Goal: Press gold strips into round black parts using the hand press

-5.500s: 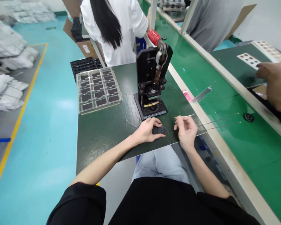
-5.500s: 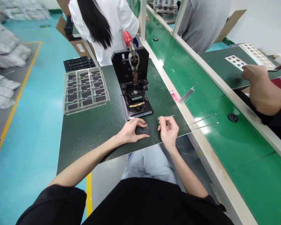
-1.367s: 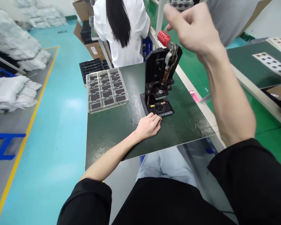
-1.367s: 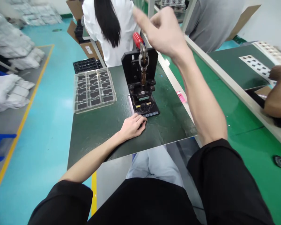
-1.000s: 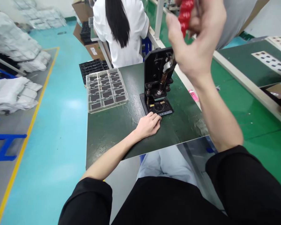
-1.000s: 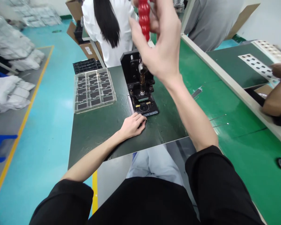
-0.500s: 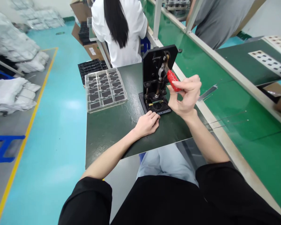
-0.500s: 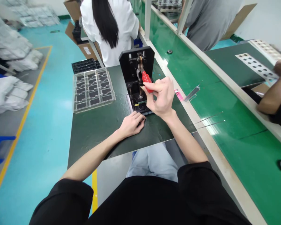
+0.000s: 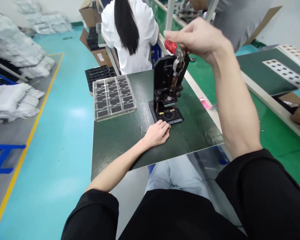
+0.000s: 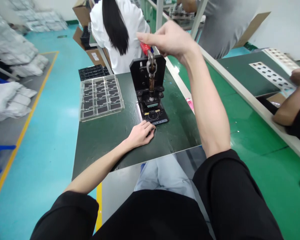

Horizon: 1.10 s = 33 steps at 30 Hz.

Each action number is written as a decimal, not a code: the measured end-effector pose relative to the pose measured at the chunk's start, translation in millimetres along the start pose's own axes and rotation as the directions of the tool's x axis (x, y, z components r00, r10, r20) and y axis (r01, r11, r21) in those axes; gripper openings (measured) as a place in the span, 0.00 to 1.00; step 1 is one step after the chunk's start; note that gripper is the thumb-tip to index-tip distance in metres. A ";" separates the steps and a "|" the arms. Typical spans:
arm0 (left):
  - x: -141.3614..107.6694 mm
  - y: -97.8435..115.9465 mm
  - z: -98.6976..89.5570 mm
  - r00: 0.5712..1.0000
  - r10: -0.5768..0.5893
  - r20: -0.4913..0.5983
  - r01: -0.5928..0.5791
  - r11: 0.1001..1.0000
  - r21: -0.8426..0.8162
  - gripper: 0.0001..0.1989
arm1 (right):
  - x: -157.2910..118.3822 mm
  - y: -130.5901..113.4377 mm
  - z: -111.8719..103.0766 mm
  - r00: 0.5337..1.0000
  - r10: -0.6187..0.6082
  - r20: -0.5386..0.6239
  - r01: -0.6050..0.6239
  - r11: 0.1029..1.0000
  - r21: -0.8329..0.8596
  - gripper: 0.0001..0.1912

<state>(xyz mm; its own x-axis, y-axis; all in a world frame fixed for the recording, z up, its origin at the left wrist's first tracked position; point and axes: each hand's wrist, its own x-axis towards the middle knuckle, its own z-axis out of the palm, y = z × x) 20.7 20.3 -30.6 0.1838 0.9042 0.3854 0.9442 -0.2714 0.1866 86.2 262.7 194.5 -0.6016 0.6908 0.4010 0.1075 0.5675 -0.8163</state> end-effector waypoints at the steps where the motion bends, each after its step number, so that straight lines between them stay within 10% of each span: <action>1: -0.1 -0.3 0.0 1.000 0.005 -0.007 -0.005 1.000 0.003 0.09 | -5.2 8.9 1.4 1.000 -0.008 0.022 0.009 0.999 -0.039 0.32; 6: -1.3 0.2 0.5 1.000 -0.003 -0.017 0.003 1.000 -0.010 0.09 | -104.3 42.8 16.7 0.913 -0.104 -0.395 0.078 0.994 -0.082 0.27; 11: -6.0 3.3 2.2 0.999 0.045 0.004 -0.045 0.999 -0.002 0.13 | -210.0 72.5 65.8 0.971 0.162 -0.174 -0.222 0.883 -0.413 0.29; 19: -10.9 -0.3 0.3 0.972 0.236 0.019 -0.236 0.972 -0.011 0.12 | -204.5 78.6 107.4 0.966 0.214 -0.147 -0.258 0.737 -0.625 0.24; 25: -9.9 -2.1 -5.8 0.969 0.242 -0.049 -0.243 0.970 -0.012 0.12 | -205.0 52.9 83.2 0.906 0.398 -0.145 -0.418 0.782 -0.462 0.19; 30: -12.0 -4.1 -7.1 0.975 0.220 -0.019 -0.221 0.975 -0.037 0.11 | -282.6 29.7 20.2 0.927 0.335 -0.171 -0.349 0.935 -0.060 0.19; 33: -14.1 -6.7 -5.8 0.976 0.216 0.003 -0.215 0.975 -0.050 0.11 | -340.1 33.6 -27.5 0.789 0.354 -0.502 -0.428 0.903 -0.037 0.17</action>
<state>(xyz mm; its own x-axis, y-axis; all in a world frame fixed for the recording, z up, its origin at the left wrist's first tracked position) 10.2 7.4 -32.1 0.3839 0.8253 0.4141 0.8676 -0.4759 0.1442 316.3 59.1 42.1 -0.0393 0.9708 0.2366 0.3834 0.2333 -0.8936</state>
